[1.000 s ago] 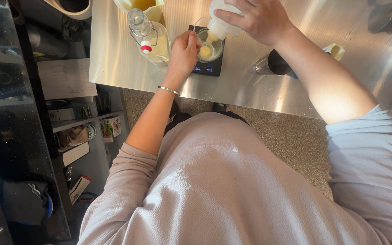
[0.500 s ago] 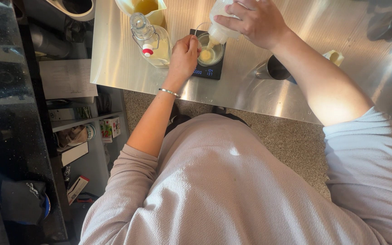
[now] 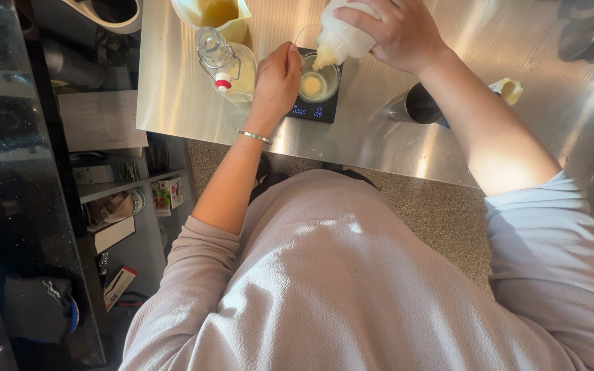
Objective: Measure and mix ingredients to prepare a beverage in a cafe setting.
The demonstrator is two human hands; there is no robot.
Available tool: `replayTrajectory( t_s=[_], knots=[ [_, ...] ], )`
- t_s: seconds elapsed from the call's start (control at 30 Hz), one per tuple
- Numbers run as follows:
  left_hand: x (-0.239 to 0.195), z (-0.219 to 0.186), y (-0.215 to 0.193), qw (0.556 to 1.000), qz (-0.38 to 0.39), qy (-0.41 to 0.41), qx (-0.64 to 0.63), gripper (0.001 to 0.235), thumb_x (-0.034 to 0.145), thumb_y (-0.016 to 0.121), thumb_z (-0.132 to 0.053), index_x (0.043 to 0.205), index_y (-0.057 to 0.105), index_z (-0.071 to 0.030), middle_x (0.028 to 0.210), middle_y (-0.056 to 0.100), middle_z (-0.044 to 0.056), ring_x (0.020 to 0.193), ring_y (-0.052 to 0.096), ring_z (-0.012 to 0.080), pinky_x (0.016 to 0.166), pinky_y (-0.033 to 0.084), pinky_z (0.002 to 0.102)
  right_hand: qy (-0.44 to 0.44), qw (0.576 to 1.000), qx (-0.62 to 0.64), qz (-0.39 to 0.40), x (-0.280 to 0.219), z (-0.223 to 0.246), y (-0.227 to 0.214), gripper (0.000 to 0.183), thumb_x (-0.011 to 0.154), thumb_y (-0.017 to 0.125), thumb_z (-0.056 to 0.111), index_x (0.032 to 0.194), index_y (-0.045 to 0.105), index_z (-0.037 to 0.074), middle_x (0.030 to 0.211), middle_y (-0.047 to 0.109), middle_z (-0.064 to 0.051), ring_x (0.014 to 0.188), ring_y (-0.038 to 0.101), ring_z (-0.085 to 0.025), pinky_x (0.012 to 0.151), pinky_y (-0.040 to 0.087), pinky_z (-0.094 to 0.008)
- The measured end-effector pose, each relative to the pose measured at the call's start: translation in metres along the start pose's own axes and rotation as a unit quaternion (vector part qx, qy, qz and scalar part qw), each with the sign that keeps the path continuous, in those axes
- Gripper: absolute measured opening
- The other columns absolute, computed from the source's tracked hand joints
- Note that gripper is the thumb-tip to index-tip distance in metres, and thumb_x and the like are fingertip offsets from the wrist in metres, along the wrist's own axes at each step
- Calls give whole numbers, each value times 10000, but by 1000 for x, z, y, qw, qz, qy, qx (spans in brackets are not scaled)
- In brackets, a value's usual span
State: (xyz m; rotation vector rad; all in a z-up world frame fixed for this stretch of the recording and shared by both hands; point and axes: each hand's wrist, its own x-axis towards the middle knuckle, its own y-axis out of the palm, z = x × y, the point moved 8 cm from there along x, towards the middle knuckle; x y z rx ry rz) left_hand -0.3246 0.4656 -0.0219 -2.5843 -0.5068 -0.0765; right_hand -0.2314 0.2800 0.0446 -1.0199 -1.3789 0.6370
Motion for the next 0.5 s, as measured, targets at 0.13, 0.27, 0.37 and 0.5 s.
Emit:
replayTrajectory(
  t_s=[0.13,0.27,0.37,0.5],
  knots=[
    [3,-10,-4,999,-4,28,-27,320,1081,457,-221,878,573,-3,741,657,152,692,647,354,663,508,437,6,999,36,-10,-2,-8,4,524,887,883,121,1331,608,158,1315,619,-47,1229,608,-247,1020,522,-394],
    [7,-6,1,1000,10,17,-13,317,1091,453,-225,892,566,-6,742,659,152,695,641,363,651,490,446,19,998,67,7,-4,-14,7,629,815,910,115,1355,590,156,1335,629,-43,1244,624,-250,1012,538,-387],
    [9,-9,-1,1000,7,19,-4,319,1096,454,-222,887,572,-12,733,653,153,697,639,368,653,485,453,14,997,70,3,-4,-15,7,630,833,923,137,1360,579,159,1341,623,-39,1254,618,-245,1006,538,-375],
    [12,-9,1,1000,12,4,-8,324,1087,465,-219,864,576,-12,700,633,162,660,629,369,635,465,462,-8,1000,28,-2,-5,-15,2,617,874,927,162,1374,566,171,1349,608,-44,1256,607,-246,985,530,-366]
  ],
)
